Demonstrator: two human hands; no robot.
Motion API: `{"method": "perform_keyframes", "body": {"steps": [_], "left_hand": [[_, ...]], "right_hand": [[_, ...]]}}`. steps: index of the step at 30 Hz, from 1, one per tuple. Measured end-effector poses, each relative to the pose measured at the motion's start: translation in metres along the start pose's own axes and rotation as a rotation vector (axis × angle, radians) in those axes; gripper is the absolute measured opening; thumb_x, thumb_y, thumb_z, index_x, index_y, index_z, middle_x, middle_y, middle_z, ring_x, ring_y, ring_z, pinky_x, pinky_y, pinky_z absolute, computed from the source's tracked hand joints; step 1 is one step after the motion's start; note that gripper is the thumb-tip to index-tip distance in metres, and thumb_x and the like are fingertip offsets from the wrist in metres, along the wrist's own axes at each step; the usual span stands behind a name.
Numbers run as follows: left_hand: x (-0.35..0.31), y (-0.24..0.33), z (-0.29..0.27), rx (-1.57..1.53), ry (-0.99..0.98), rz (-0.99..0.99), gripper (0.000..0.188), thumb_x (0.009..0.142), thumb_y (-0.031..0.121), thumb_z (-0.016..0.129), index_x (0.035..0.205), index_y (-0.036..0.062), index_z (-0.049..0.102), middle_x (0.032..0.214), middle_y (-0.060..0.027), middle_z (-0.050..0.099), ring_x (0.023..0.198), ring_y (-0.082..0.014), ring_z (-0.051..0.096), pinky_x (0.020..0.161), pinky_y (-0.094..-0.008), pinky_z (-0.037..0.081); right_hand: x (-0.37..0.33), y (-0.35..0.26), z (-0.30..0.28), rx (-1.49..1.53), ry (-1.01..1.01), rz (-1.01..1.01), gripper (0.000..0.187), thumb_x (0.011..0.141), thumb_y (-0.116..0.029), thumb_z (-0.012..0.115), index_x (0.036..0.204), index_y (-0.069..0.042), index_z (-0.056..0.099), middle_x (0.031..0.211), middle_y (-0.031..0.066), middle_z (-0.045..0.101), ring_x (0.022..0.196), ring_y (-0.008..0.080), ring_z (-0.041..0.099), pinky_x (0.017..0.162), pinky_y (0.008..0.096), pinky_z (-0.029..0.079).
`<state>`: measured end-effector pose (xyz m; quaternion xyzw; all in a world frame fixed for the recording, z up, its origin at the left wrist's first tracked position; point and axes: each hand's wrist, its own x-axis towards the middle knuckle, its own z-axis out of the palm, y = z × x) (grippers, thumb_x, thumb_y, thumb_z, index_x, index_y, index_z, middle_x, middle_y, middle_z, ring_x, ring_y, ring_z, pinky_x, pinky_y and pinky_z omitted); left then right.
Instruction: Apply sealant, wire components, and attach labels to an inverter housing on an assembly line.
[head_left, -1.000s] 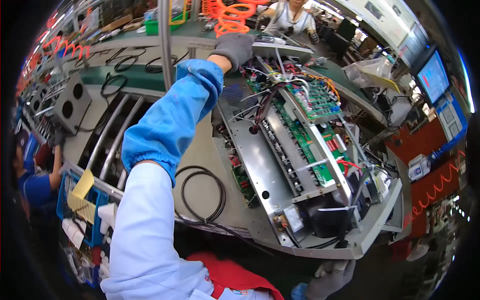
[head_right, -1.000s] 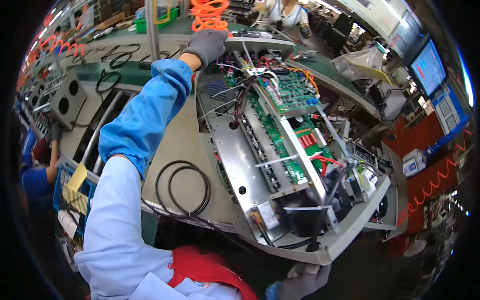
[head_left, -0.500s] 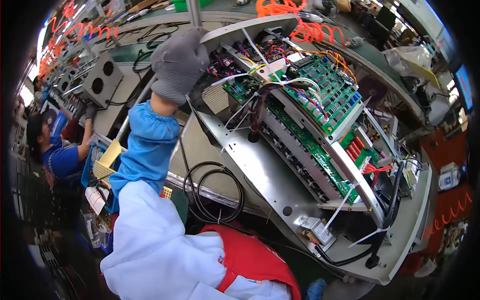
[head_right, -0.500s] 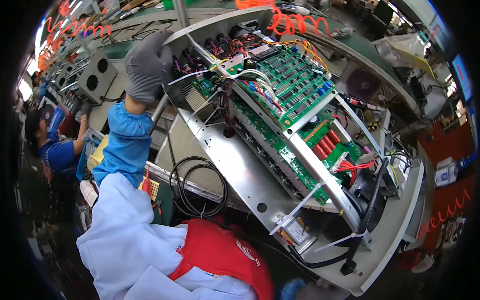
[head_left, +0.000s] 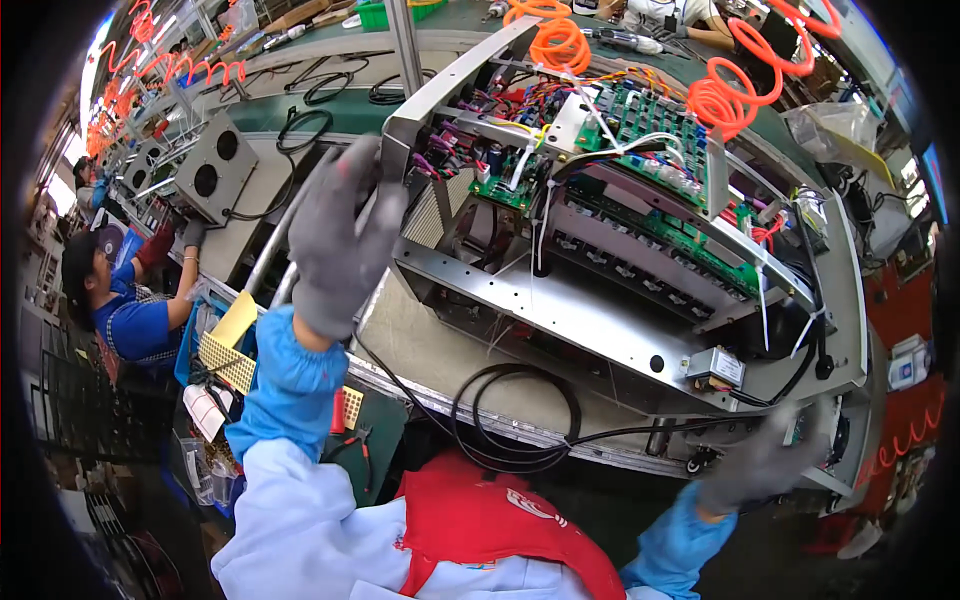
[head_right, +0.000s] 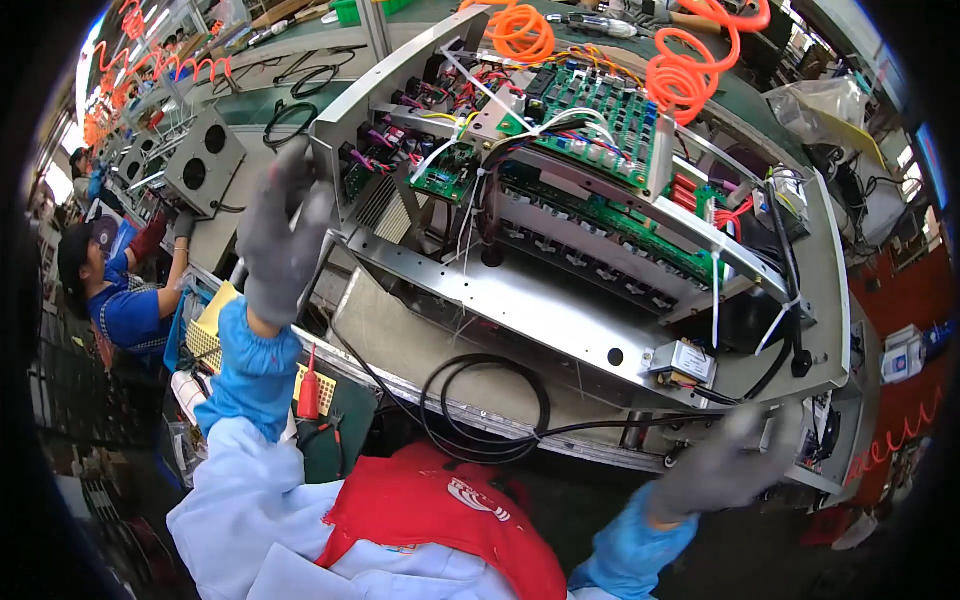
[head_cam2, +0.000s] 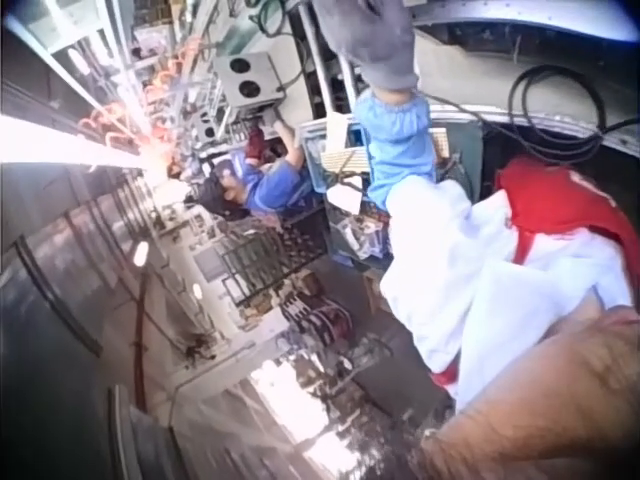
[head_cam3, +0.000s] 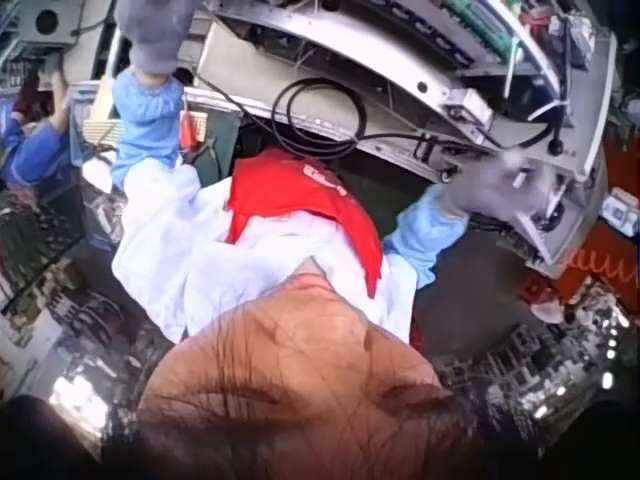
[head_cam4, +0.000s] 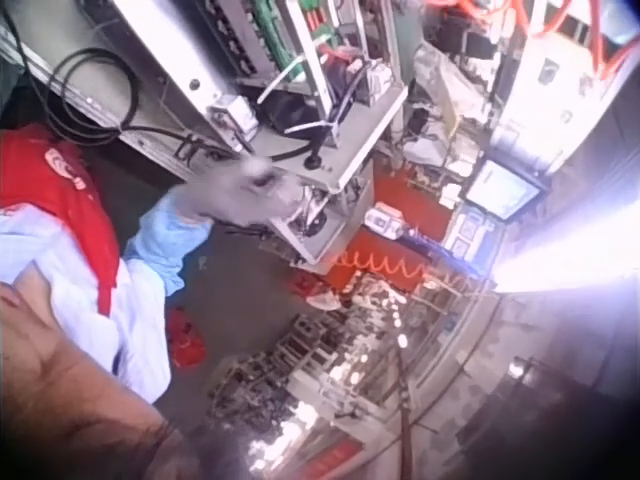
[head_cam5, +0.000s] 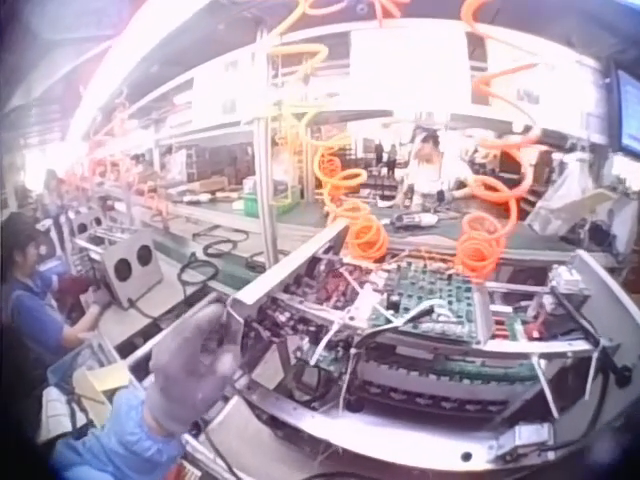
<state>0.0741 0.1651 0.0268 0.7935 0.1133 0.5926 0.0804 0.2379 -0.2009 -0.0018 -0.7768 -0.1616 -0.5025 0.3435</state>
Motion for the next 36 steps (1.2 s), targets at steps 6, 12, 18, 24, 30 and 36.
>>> {"method": "perform_keyframes", "body": {"steps": [6,12,18,24,30,36], "left_hand": [[-0.072,-0.027,-0.023,-0.051,-0.188,-0.356,0.026,0.081,-0.001,0.066,0.107,0.0,0.064,0.089,-0.013,0.066,0.077,-0.0221,0.066,0.069,-0.0308,0.053],[-0.092,-0.02,-0.011,-0.284,-0.627,-0.259,0.027,0.079,0.005,0.061,0.106,0.006,0.065,0.087,-0.0128,0.064,0.074,-0.0305,0.064,0.066,-0.0388,0.052],[-0.108,-0.032,0.019,-0.453,-1.003,-0.252,0.039,0.081,0.012,0.063,0.12,0.0115,0.06,0.082,-0.0092,0.062,0.069,-0.0292,0.062,0.059,-0.0398,0.05],[-0.116,-0.038,0.027,-0.412,-1.015,-0.26,0.037,0.081,0.014,0.063,0.118,0.0112,0.064,0.084,-0.0097,0.063,0.067,-0.0279,0.062,0.06,-0.0393,0.05],[-0.111,-0.041,0.042,-0.548,-0.941,-0.138,0.035,0.079,0.01,0.064,0.112,-0.0003,0.063,0.085,-0.0141,0.066,0.073,-0.0312,0.065,0.066,-0.0386,0.053],[-0.131,-0.044,0.031,-0.496,-0.813,-0.224,0.036,0.078,0.006,0.064,0.114,-0.0018,0.062,0.083,-0.014,0.066,0.072,-0.032,0.066,0.065,-0.0373,0.053]], "right_hand": [[-0.042,-0.094,0.097,0.701,-1.106,-0.022,0.015,0.086,-0.006,0.06,0.1,-0.001,0.064,0.091,0.0187,0.064,0.082,0.036,0.063,0.073,0.0394,0.05],[-0.054,-0.105,0.156,0.504,-1.579,-0.079,0.027,0.081,-0.017,0.069,0.103,0.0,0.065,0.086,0.0165,0.065,0.079,0.028,0.065,0.071,0.0363,0.051],[-0.052,-0.113,0.178,0.466,-1.783,-0.03,0.045,0.075,-0.038,0.08,0.092,0.0,0.064,0.078,0.0135,0.063,0.072,0.0229,0.062,0.064,0.0353,0.049],[-0.06,-0.129,0.193,0.436,-1.7,-0.293,0.032,0.077,-0.033,0.076,0.095,-0.007,0.065,0.076,0.0135,0.065,0.067,0.0325,0.064,0.058,0.0401,0.052],[-0.058,-0.105,0.18,0.456,-1.543,-0.312,0.025,0.078,-0.025,0.073,0.093,-0.007,0.064,0.077,0.0131,0.063,0.065,0.0313,0.063,0.057,0.0389,0.051],[-0.064,-0.129,0.186,0.604,-1.541,-0.389,0.026,0.078,-0.016,0.071,0.102,-0.01,0.065,0.079,0.0129,0.063,0.07,0.0316,0.064,0.059,0.0392,0.052]]}}
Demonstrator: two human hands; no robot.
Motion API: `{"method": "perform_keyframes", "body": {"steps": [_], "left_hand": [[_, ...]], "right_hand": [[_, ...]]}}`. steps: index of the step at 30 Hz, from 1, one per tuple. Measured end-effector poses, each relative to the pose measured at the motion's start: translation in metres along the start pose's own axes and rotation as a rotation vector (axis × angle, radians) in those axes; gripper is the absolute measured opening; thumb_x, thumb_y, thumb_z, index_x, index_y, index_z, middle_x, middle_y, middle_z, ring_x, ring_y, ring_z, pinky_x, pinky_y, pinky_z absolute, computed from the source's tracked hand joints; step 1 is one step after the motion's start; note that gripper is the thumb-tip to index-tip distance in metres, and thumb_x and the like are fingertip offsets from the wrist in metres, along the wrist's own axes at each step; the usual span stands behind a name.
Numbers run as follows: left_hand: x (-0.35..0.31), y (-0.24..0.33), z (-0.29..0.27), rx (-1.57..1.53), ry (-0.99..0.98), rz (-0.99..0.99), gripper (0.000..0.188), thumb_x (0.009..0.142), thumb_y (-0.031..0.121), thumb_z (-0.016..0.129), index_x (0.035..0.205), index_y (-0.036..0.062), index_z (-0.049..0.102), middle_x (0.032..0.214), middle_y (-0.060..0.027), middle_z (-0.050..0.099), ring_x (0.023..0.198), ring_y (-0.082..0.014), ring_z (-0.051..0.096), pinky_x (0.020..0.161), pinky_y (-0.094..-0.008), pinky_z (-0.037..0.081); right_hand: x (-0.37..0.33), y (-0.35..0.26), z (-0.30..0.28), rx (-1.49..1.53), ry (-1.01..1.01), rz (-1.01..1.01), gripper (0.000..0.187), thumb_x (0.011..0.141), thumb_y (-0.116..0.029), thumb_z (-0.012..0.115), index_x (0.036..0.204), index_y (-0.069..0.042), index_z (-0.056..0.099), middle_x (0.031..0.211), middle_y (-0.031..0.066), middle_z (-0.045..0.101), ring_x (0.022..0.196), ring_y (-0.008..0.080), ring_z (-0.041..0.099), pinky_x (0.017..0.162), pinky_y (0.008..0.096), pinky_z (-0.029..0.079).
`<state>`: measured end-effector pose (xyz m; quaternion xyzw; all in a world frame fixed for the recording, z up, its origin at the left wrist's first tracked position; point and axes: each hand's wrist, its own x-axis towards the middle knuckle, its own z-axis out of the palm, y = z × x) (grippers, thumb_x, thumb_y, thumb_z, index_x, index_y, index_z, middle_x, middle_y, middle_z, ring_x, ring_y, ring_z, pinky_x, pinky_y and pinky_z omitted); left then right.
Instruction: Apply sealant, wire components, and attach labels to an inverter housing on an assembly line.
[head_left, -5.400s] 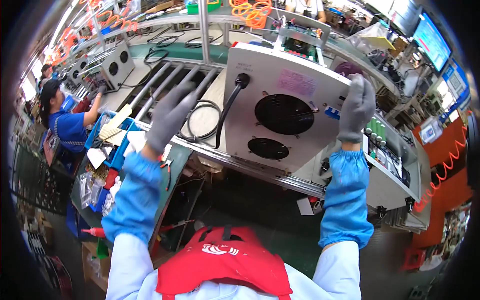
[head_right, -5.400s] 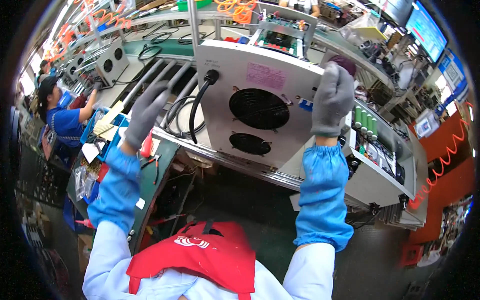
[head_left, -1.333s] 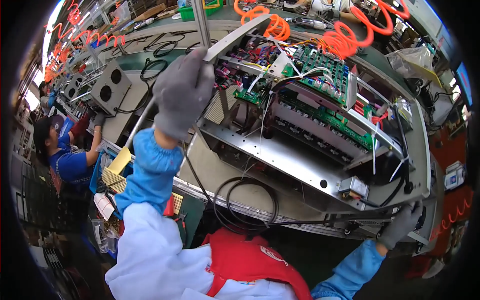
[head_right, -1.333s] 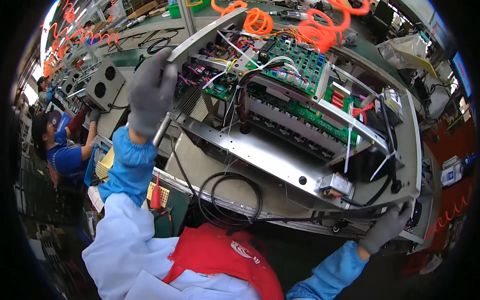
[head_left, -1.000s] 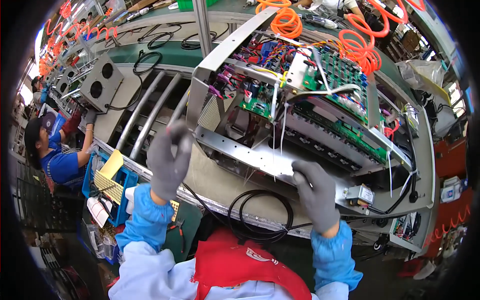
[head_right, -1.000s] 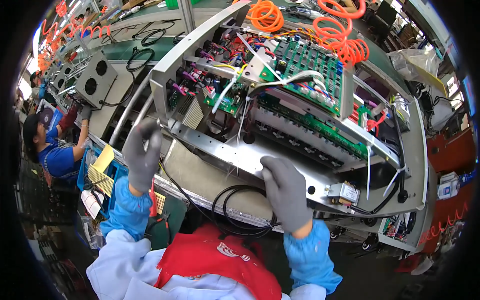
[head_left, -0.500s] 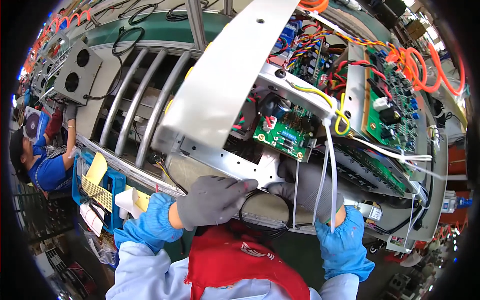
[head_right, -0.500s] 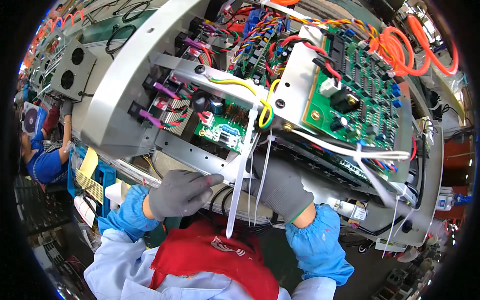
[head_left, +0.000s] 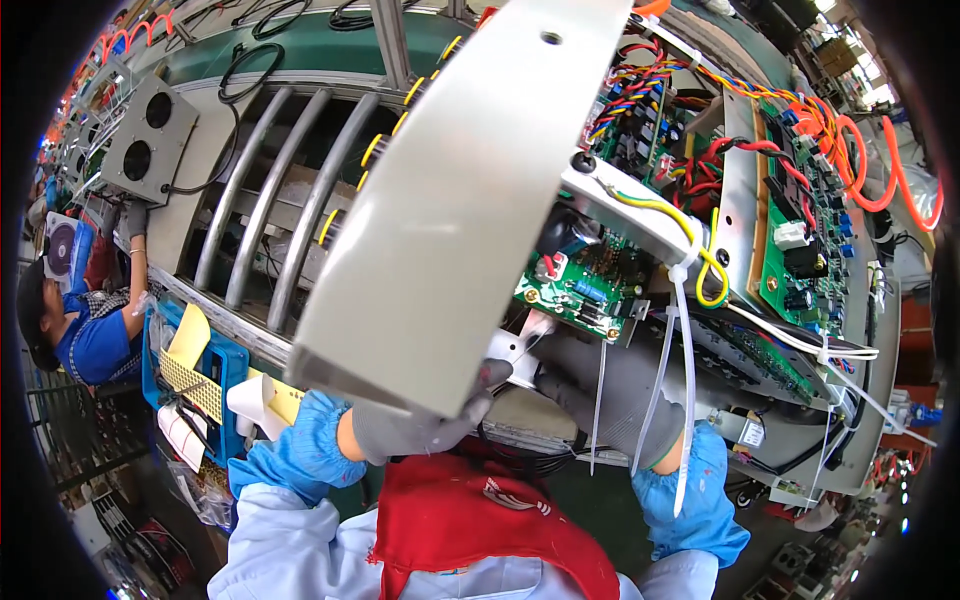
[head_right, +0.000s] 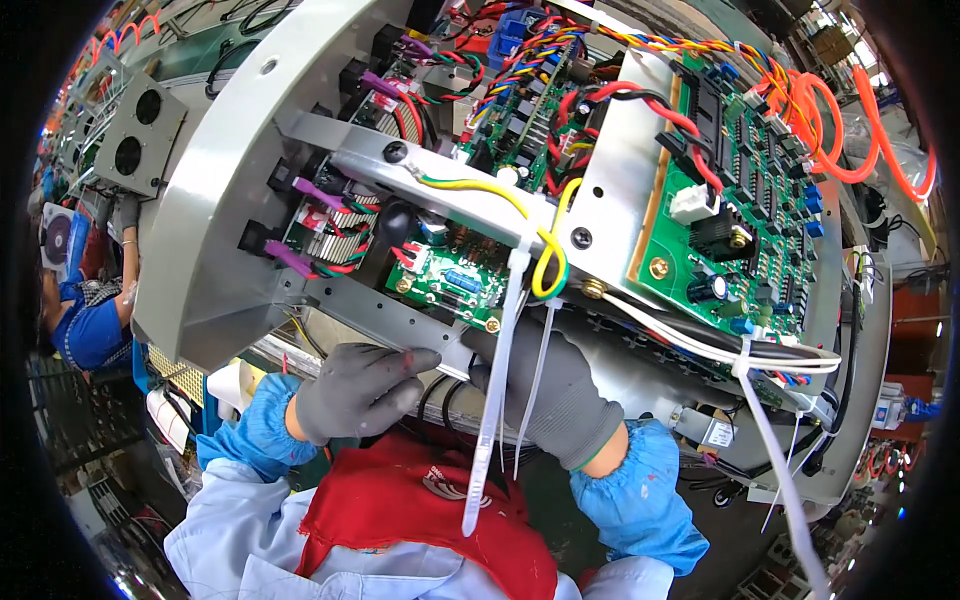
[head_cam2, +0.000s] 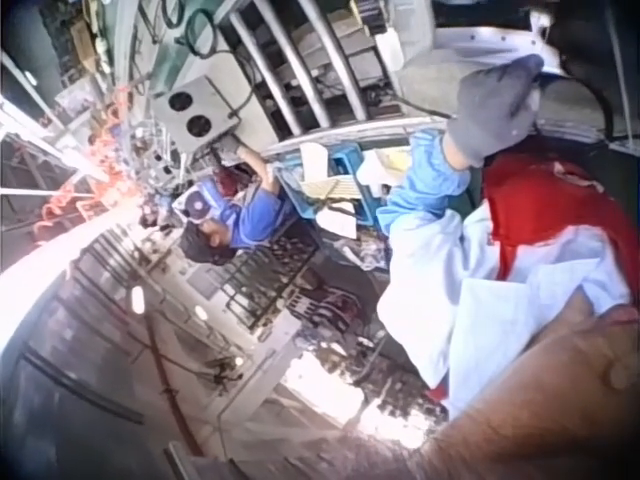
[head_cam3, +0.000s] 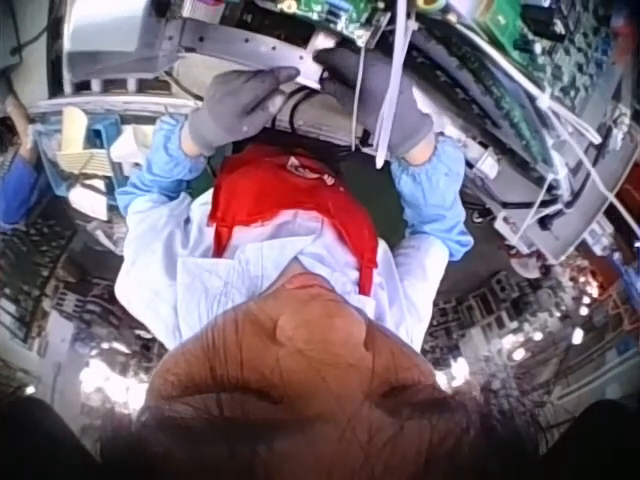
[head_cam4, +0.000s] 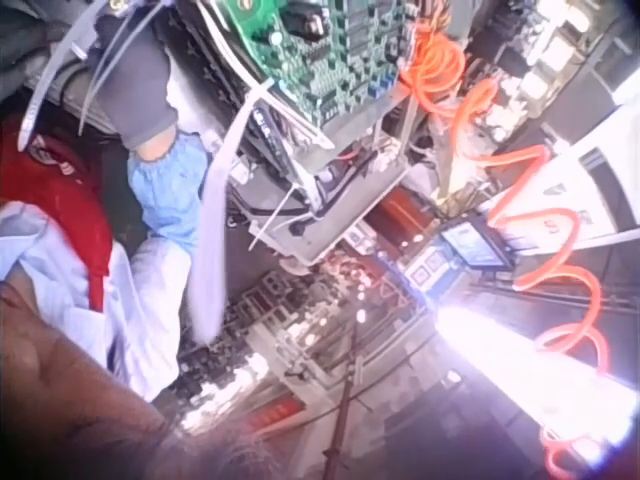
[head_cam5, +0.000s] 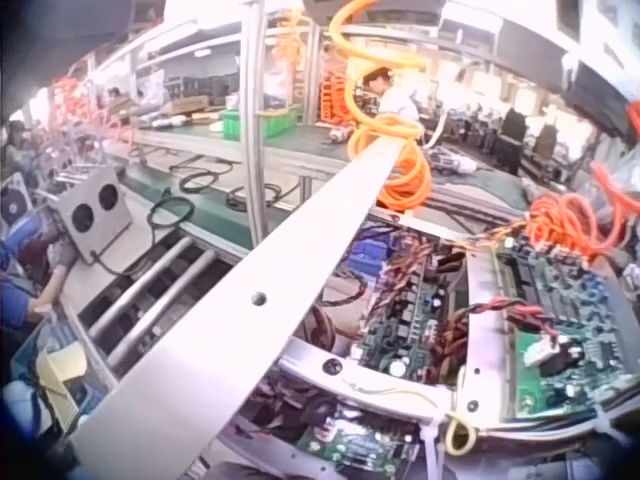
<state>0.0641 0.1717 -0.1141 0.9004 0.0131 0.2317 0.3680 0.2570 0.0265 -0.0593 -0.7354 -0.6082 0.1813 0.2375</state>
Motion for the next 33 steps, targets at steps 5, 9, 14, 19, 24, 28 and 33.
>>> {"method": "perform_keyframes", "body": {"steps": [5,9,14,19,24,28,33], "left_hand": [[0.002,0.009,-0.004,-0.137,-0.04,-0.058,0.037,0.08,0.005,0.063,0.117,-0.0016,0.06,0.076,-0.0106,0.065,0.067,-0.0309,0.064,0.06,-0.0363,0.051],[-0.009,0.022,-0.003,-0.085,-0.055,-0.052,0.034,0.082,0.005,0.062,0.116,0.0002,0.06,0.072,-0.0099,0.062,0.064,-0.0298,0.063,0.057,-0.0374,0.049],[-0.053,0.061,0.016,-0.042,-0.055,-0.195,0.03,0.084,0.01,0.061,0.113,0.003,0.062,0.074,-0.0116,0.062,0.067,-0.0314,0.063,0.06,-0.0414,0.049],[-0.131,0.077,0.078,0.045,-0.152,-0.377,0.03,0.088,0.024,0.055,0.113,0.0086,0.063,0.083,-0.0137,0.066,0.076,-0.0352,0.065,0.067,-0.0441,0.052],[-0.188,0.114,0.131,-0.038,-0.276,-0.555,0.038,0.09,0.031,0.054,0.122,0.0112,0.057,0.107,-0.0145,0.065,0.098,-0.0334,0.064,0.082,-0.0457,0.05],[-0.215,0.156,0.136,0.016,-0.218,-0.905,0.042,0.093,0.034,0.049,0.128,0.0104,0.054,0.113,-0.0139,0.063,0.105,-0.0336,0.061,0.09,-0.0438,0.048],[-0.305,0.176,0.144,0.158,0.153,-1.205,0.036,0.089,0.03,0.053,0.118,0.0096,0.061,0.109,-0.0138,0.065,0.101,-0.0328,0.063,0.087,-0.044,0.05]], "right_hand": [[0.003,-0.011,-0.004,-0.267,-0.159,-0.063,0.014,0.081,-0.013,0.059,0.093,-0.009,0.062,0.085,0.0118,0.063,0.072,0.0301,0.064,0.059,0.0376,0.053],[-0.004,-0.007,0.002,-0.39,-0.095,-0.159,0.013,0.084,-0.016,0.058,0.087,-0.004,0.058,0.081,0.0175,0.059,0.067,0.0338,0.061,0.057,0.0432,0.05],[-0.006,0.0,0.003,-0.244,-0.077,-0.063,0.02,0.086,-0.022,0.061,0.083,-0.004,0.054,0.075,0.0173,0.056,0.069,0.0358,0.06,0.059,0.0469,0.048],[-0.064,-0.067,0.019,0.003,0.349,-0.479,0.017,0.074,-0.009,0.068,0.089,-0.005,0.06,0.082,0.0136,0.06,0.071,0.033,0.06,0.059,0.0408,0.049],[-0.062,-0.128,0.014,0.244,0.477,-1.133,0.027,0.063,0.001,0.067,0.089,-0.001,0.066,0.081,0.0126,0.06,0.062,0.0269,0.059,0.047,0.0371,0.046],[0.02,-0.153,0.091,0.115,0.47,-0.754,0.03,0.087,-0.014,0.064,0.114,-0.003,0.059,0.108,0.0227,0.061,0.086,0.0415,0.062,0.071,0.0462,0.051],[-0.061,-0.043,0.212,-0.307,-0.349,-0.405,0.046,0.092,-0.048,0.053,0.084,-0.004,0.065,0.08,0.0198,0.064,0.079,0.0391,0.063,0.07,0.049,0.049]]}}
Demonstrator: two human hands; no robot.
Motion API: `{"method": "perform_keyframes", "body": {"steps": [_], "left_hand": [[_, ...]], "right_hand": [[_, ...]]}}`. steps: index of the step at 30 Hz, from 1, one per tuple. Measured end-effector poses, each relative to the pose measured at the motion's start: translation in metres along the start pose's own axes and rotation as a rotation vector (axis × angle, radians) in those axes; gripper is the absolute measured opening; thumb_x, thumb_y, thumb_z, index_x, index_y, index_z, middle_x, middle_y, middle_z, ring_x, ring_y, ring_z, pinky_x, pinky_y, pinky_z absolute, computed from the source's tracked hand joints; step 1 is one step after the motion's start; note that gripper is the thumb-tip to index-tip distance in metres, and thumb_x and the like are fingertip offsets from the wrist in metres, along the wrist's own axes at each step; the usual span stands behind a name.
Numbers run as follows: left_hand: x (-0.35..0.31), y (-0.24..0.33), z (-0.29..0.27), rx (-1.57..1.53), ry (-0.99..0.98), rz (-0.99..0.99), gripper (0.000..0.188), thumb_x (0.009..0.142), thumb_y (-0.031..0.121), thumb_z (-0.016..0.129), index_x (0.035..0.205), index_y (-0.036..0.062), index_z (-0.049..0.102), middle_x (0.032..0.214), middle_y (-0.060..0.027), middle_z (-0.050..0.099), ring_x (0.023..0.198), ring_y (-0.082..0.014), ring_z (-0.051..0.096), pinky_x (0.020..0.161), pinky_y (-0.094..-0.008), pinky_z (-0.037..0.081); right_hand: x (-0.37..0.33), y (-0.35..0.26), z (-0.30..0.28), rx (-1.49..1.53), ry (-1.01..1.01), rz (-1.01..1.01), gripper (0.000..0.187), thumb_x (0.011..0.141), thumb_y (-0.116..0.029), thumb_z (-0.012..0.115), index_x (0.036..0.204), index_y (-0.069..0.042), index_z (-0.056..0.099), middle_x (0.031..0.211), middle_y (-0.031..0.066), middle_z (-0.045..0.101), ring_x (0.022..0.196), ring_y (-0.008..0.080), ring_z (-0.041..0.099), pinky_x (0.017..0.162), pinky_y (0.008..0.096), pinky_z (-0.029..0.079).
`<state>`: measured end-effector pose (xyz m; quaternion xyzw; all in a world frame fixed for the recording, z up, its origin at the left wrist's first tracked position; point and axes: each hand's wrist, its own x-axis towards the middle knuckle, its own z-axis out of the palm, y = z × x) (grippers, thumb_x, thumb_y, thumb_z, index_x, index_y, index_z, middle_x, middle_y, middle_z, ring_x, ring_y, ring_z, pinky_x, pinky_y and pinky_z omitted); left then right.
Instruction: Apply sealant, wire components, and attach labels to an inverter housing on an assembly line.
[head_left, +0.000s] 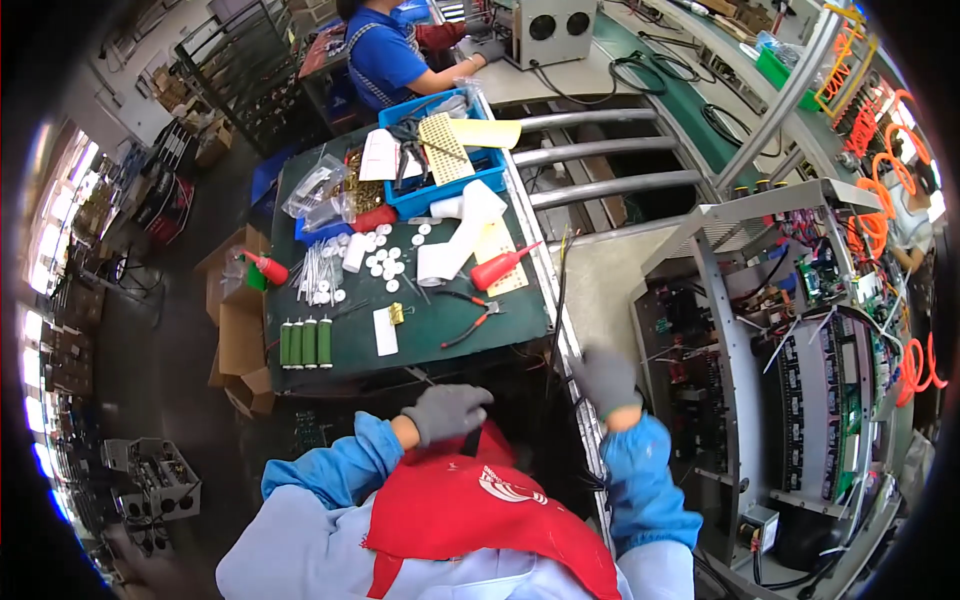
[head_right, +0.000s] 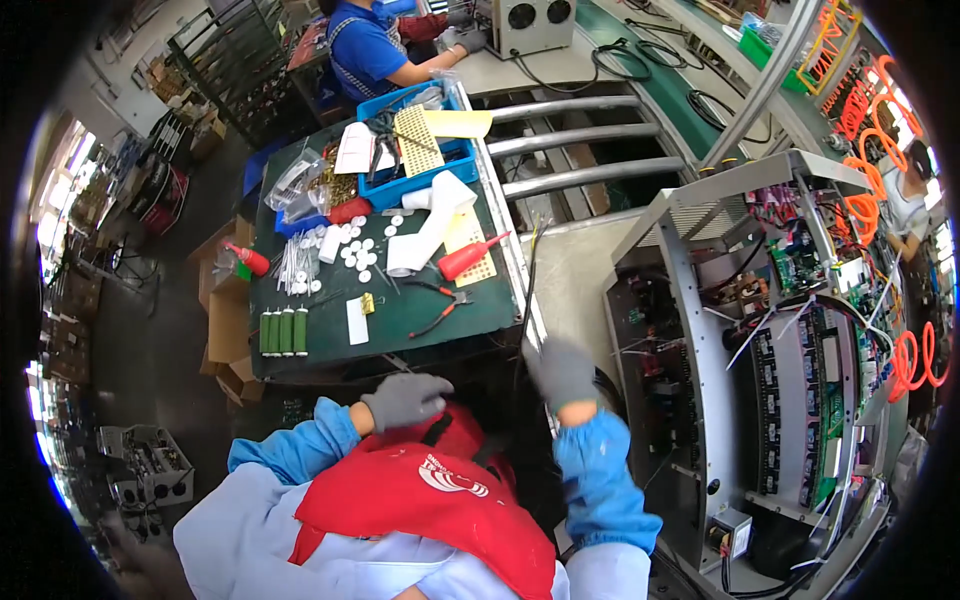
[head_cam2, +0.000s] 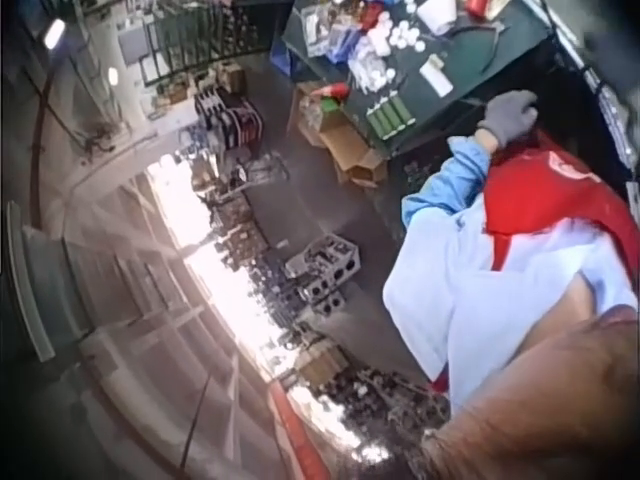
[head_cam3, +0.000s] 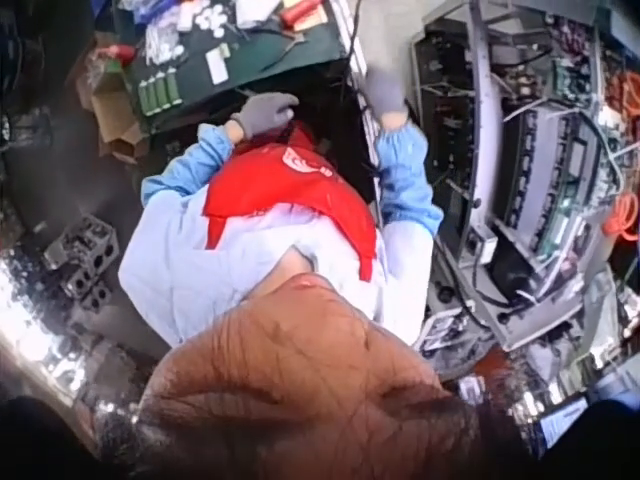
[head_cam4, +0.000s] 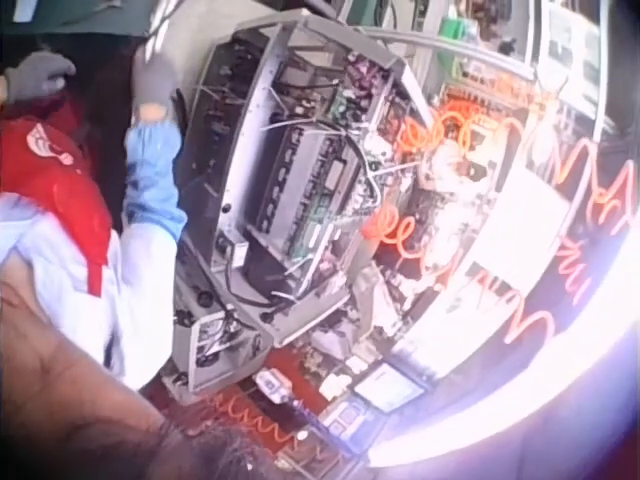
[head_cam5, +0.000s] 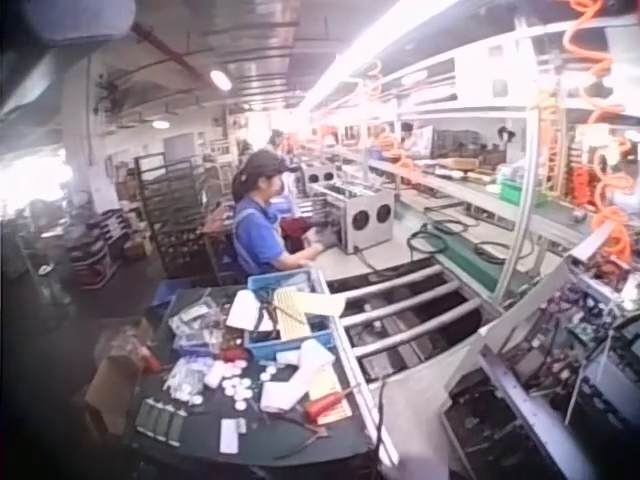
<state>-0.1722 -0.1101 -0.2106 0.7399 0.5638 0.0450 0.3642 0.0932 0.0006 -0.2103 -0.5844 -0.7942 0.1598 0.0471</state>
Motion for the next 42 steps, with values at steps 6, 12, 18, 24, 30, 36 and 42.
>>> {"method": "perform_keyframes", "body": {"steps": [6,12,18,24,30,36,42], "left_hand": [[0.04,-0.06,-0.019,0.21,0.316,-0.142,0.038,0.084,0.034,0.06,0.112,0.0083,0.06,0.106,-0.0155,0.062,0.1,-0.0347,0.062,0.085,-0.0457,0.05],[0.124,-0.086,-0.033,0.352,0.004,-0.235,0.04,0.08,0.028,0.064,0.113,0.008,0.054,0.108,-0.0203,0.063,0.1,-0.0379,0.064,0.085,-0.0463,0.051],[0.149,-0.092,-0.047,0.368,-0.101,-0.041,0.031,0.069,0.022,0.062,0.091,0.0005,0.06,0.088,-0.0245,0.066,0.088,-0.0405,0.065,0.078,-0.0478,0.05],[0.093,-0.033,-0.099,0.056,-0.347,0.125,0.031,0.067,0.023,0.066,0.087,0.0007,0.062,0.079,-0.0174,0.066,0.073,-0.0295,0.066,0.067,-0.0385,0.05],[0.075,0.056,-0.099,-0.266,-0.682,0.373,0.033,0.069,0.022,0.071,0.092,-0.0006,0.061,0.073,-0.0067,0.063,0.068,-0.0135,0.062,0.061,-0.0287,0.049],[0.07,0.163,-0.036,-0.345,-1.061,0.655,0.028,0.076,0.02,0.069,0.094,-0.0003,0.06,0.078,-0.0036,0.058,0.072,-0.0097,0.055,0.064,-0.0257,0.047],[0.041,0.257,0.001,-0.533,-1.046,0.707,0.031,0.079,0.023,0.072,0.097,-0.0001,0.062,0.082,-0.0029,0.06,0.075,-0.0094,0.056,0.067,-0.0258,0.047]], "right_hand": [[-0.169,0.002,0.101,-0.212,-0.478,0.29,0.054,0.075,-0.05,0.073,0.105,-0.006,0.065,0.106,0.0151,0.059,0.101,0.033,0.059,0.083,0.0443,0.049],[-0.205,-0.017,0.15,-0.216,-0.067,0.513,0.031,0.079,-0.021,0.064,0.108,-0.01,0.057,0.108,0.0123,0.051,0.097,0.0314,0.056,0.076,0.0431,0.05],[-0.217,-0.04,0.172,-0.196,-0.042,0.627,0.011,0.08,-0.015,0.057,0.084,-0.01,0.066,0.103,0.011,0.054,0.093,0.0282,0.059,0.072,0.0416,0.053],[-0.321,-0.122,0.16,0.016,-0.561,0.755,0.02,0.085,-0.022,0.059,0.092,-0.008,0.072,0.098,0.0134,0.068,0.092,0.0277,0.069,0.072,0.04,0.056],[-0.46,-0.154,0.186,0.173,-1.023,1.143,0.038,0.089,-0.037,0.056,0.112,-0.01,0.07,0.116,0.0138,0.067,0.111,0.0296,0.063,0.088,0.0425,0.051],[-0.28,-0.135,0.023,1.049,0.87,0.87,0.085,0.089,-0.053,0.062,0.145,0.003,0.03,0.143,0.0236,0.044,0.131,0.0318,0.047,0.108,0.0387,0.037],[-0.263,-0.119,-0.057,1.327,0.883,0.596,0.099,0.069,-0.018,0.081,0.147,-0.004,0.022,0.134,0.0117,0.046,0.126,0.0228,0.044,0.105,0.0371,0.038]]}}
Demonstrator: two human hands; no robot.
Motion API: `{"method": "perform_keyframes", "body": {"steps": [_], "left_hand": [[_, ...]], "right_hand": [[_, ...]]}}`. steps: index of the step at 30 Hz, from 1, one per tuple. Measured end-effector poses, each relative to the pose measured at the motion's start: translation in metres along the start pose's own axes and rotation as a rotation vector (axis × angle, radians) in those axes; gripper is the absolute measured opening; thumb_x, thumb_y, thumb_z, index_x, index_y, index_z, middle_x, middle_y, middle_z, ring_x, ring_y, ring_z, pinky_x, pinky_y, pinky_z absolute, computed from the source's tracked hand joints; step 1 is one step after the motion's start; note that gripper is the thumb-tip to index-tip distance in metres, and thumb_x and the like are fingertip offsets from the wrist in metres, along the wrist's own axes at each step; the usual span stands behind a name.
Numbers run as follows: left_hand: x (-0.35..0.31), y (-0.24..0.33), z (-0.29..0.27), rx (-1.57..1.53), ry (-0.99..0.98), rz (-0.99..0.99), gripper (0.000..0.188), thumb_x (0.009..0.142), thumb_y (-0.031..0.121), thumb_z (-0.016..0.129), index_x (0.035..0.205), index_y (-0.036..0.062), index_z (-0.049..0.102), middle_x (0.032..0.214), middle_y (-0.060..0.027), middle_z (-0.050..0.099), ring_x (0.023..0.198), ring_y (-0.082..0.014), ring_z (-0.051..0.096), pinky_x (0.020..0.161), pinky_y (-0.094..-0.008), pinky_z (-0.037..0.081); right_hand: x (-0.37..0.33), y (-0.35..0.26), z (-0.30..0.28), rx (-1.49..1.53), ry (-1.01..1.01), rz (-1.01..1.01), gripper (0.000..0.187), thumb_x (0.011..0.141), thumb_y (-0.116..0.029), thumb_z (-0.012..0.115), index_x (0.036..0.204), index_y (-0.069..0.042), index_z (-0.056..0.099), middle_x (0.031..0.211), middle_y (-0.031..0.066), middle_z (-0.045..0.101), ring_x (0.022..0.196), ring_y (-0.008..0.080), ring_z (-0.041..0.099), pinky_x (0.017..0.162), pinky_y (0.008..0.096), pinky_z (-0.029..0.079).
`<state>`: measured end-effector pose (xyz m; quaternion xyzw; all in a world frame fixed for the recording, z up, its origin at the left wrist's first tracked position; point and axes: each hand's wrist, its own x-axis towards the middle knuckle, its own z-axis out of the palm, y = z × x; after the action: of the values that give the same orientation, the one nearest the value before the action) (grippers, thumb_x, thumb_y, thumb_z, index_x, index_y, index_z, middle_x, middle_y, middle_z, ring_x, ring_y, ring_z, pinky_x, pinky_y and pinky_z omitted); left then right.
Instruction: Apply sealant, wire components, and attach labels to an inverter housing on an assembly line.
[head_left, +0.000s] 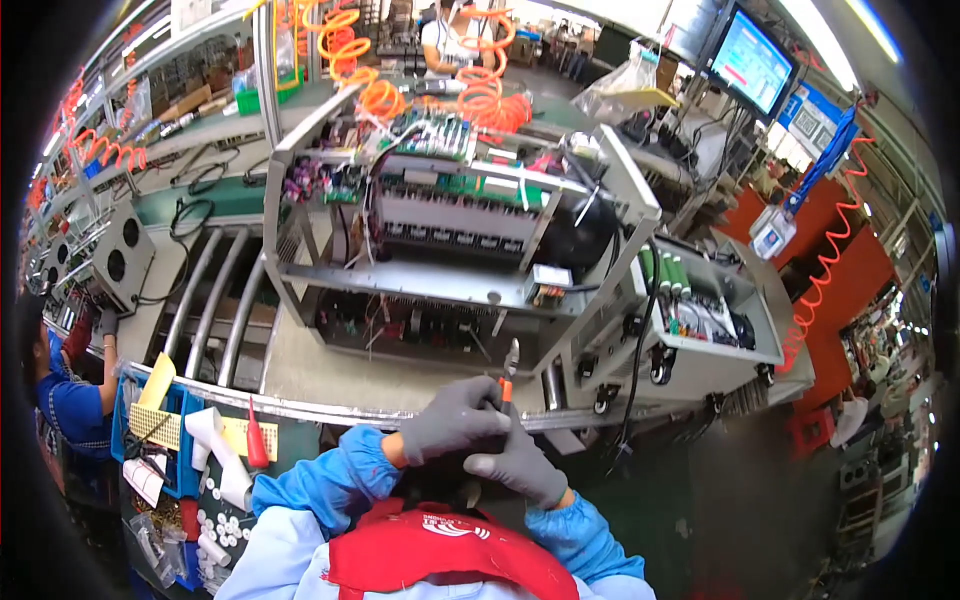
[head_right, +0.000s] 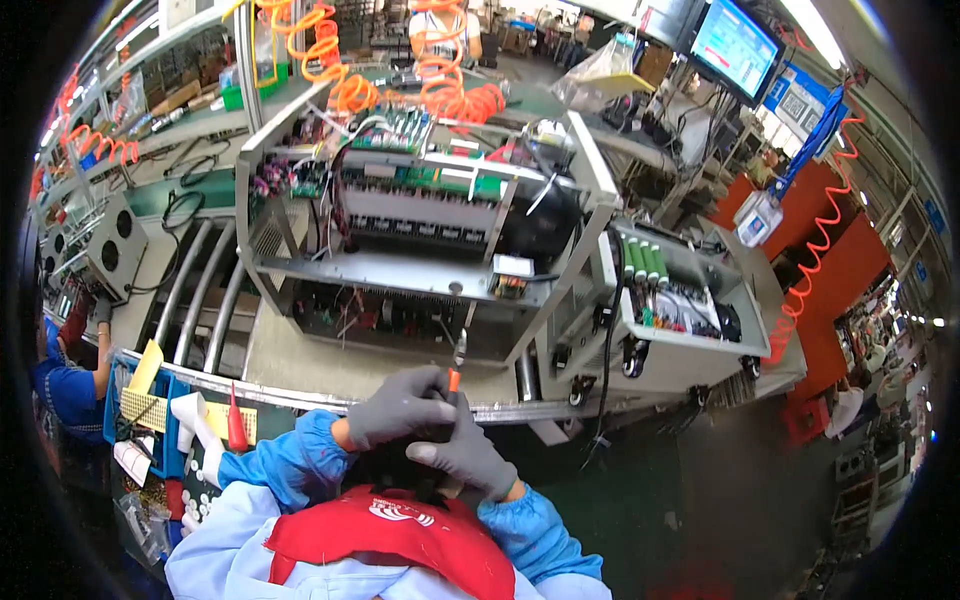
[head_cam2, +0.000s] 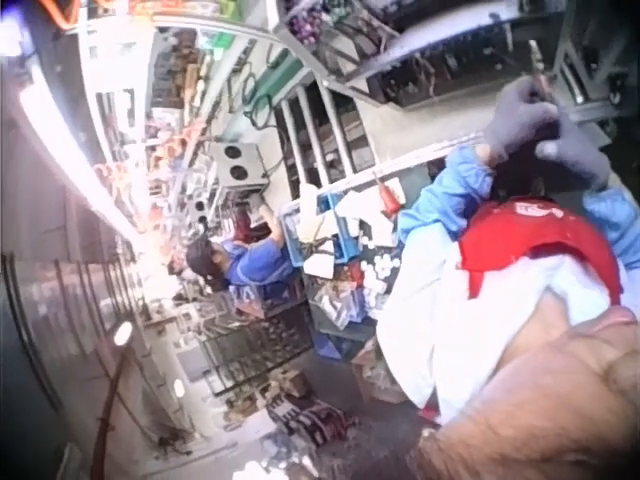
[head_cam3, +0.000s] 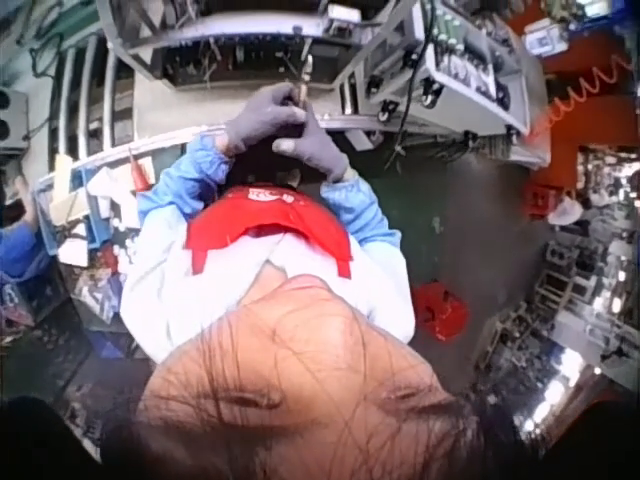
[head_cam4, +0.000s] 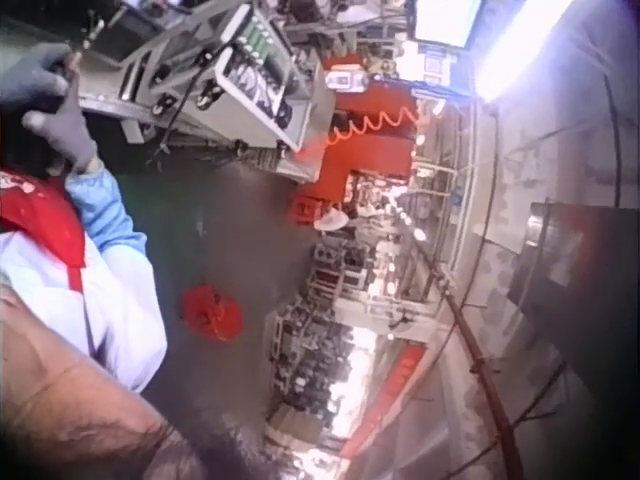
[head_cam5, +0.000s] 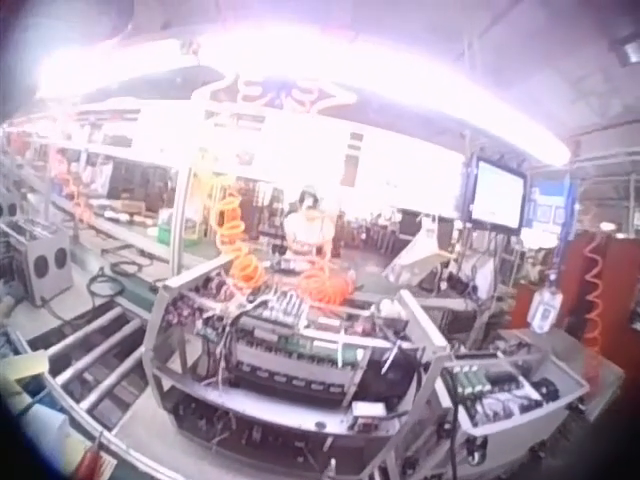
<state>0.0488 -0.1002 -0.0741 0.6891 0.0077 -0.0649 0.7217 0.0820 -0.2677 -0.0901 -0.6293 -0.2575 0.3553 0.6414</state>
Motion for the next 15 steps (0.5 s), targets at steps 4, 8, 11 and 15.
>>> {"method": "perform_keyframes", "body": {"steps": [4,8,11,15], "left_hand": [[0.047,0.028,0.018,0.416,-0.114,0.194,0.04,0.085,0.032,0.069,0.11,0.0018,0.062,0.09,-0.0088,0.065,0.083,-0.0141,0.061,0.076,-0.0327,0.05],[0.1,0.054,0.003,0.413,0.159,0.37,0.044,0.092,0.034,0.06,0.123,0.0037,0.057,0.103,-0.0151,0.066,0.093,-0.0251,0.065,0.084,-0.0353,0.05],[0.151,0.062,-0.025,0.467,0.492,0.641,0.04,0.091,0.019,0.06,0.129,0.0066,0.054,0.1,-0.0135,0.065,0.091,-0.0237,0.064,0.081,-0.0345,0.051],[0.204,0.076,-0.026,0.431,0.443,0.882,0.051,0.084,0.004,0.064,0.134,0.0096,0.052,0.095,-0.0118,0.062,0.086,-0.0221,0.063,0.08,-0.0338,0.051]], "right_hand": [[0.01,-0.002,-0.045,0.184,0.177,-0.116,0.071,0.07,0.006,0.073,0.133,-0.003,0.042,0.124,0.0081,0.053,0.114,0.0196,0.054,0.099,0.0317,0.045],[0.031,-0.022,-0.096,-0.501,0.678,-0.268,0.048,0.073,-0.016,0.071,0.115,-0.006,0.052,0.089,0.009,0.057,0.079,0.0209,0.059,0.073,0.0357,0.049],[0.04,-0.069,-0.108,-0.999,0.933,-0.471,0.069,0.071,-0.015,0.071,0.134,-0.005,0.047,0.097,0.0139,0.051,0.086,0.0277,0.057,0.076,0.0389,0.048],[0.043,-0.117,-0.125,-1.368,1.013,-0.298,0.078,0.071,-0.028,0.075,0.141,-0.012,0.046,0.101,0.0163,0.048,0.094,0.0341,0.052,0.081,0.0459,0.044]]}}
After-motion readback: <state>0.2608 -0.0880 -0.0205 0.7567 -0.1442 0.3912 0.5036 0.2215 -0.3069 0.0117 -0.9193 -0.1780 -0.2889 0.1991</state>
